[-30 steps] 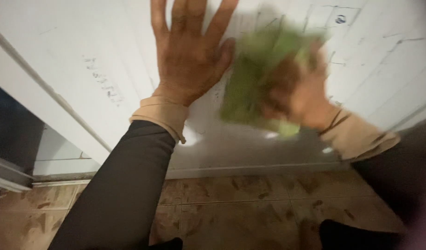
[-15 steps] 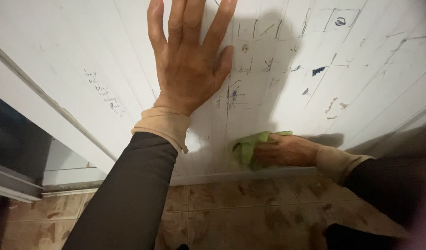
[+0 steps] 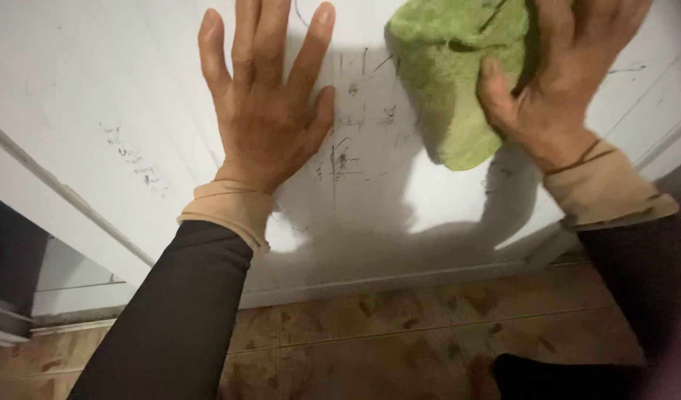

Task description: The person cleans scribbles off a wall by wiping the surface with a cloth.

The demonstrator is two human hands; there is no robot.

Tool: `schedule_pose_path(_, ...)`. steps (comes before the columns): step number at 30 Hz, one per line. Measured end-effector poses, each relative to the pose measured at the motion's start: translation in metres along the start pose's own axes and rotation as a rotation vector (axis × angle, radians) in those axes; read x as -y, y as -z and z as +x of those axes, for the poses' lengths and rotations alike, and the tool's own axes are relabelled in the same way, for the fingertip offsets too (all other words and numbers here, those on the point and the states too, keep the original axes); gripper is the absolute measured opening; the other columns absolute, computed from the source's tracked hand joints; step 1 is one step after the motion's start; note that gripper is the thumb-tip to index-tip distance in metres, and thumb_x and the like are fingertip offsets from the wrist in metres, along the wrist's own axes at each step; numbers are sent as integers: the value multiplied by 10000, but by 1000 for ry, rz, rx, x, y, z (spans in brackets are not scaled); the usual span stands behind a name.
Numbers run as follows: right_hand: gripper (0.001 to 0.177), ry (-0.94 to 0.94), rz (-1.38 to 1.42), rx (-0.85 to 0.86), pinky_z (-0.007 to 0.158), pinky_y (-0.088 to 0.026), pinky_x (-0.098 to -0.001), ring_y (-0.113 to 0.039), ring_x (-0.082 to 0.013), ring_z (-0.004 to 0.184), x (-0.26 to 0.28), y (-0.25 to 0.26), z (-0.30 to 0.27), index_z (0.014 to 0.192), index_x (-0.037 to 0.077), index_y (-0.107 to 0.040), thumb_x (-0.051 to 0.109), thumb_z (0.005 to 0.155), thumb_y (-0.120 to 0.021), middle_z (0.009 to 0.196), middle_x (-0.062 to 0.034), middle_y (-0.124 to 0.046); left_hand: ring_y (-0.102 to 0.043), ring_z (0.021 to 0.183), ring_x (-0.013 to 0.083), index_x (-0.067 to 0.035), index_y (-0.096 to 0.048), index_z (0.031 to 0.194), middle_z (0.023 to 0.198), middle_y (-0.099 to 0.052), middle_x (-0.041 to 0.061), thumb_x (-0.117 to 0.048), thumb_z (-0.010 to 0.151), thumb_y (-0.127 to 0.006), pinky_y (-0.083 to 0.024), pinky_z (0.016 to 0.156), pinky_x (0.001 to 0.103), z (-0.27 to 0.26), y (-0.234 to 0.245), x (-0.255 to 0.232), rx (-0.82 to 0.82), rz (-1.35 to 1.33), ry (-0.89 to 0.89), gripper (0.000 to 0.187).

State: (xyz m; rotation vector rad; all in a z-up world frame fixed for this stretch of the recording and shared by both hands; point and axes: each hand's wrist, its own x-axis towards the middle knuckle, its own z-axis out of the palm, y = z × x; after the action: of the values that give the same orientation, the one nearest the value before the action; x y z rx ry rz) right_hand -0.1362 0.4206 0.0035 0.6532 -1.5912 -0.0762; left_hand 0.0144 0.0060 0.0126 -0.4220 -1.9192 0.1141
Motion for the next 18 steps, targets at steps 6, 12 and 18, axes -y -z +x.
schedule_pose_path(6,729,145,778,156,1311,-470,-695,-577,-363,1532,78,-29,-3,1730,232,-454,422,1098,-763,1626,-144,-583,-235,1774,446,-211,-480,1859,1898,-256,207,-257,1040,-778,-151,1430,704,3,1,0,16,11,1,872)
schedule_pose_path(12,690,47,353,28,1312,-364,-679,-475,-454,1506,16,4,32,1725,110,-573,313,1080,-710,1475,-279,-536,-228,1775,448,-220,-476,1858,1897,-268,204,-269,1049,-780,-143,1431,709,1,-1,0,18,6,11,865)
schedule_pose_path(18,622,-113,184,-125,1340,-288,-679,-429,-453,1587,27,-14,48,1729,65,-548,237,1152,-705,1665,-288,-511,-225,1773,446,-227,-479,1852,1895,-268,202,-250,1029,-797,-141,1436,710,2,-2,0,12,-5,12,882)
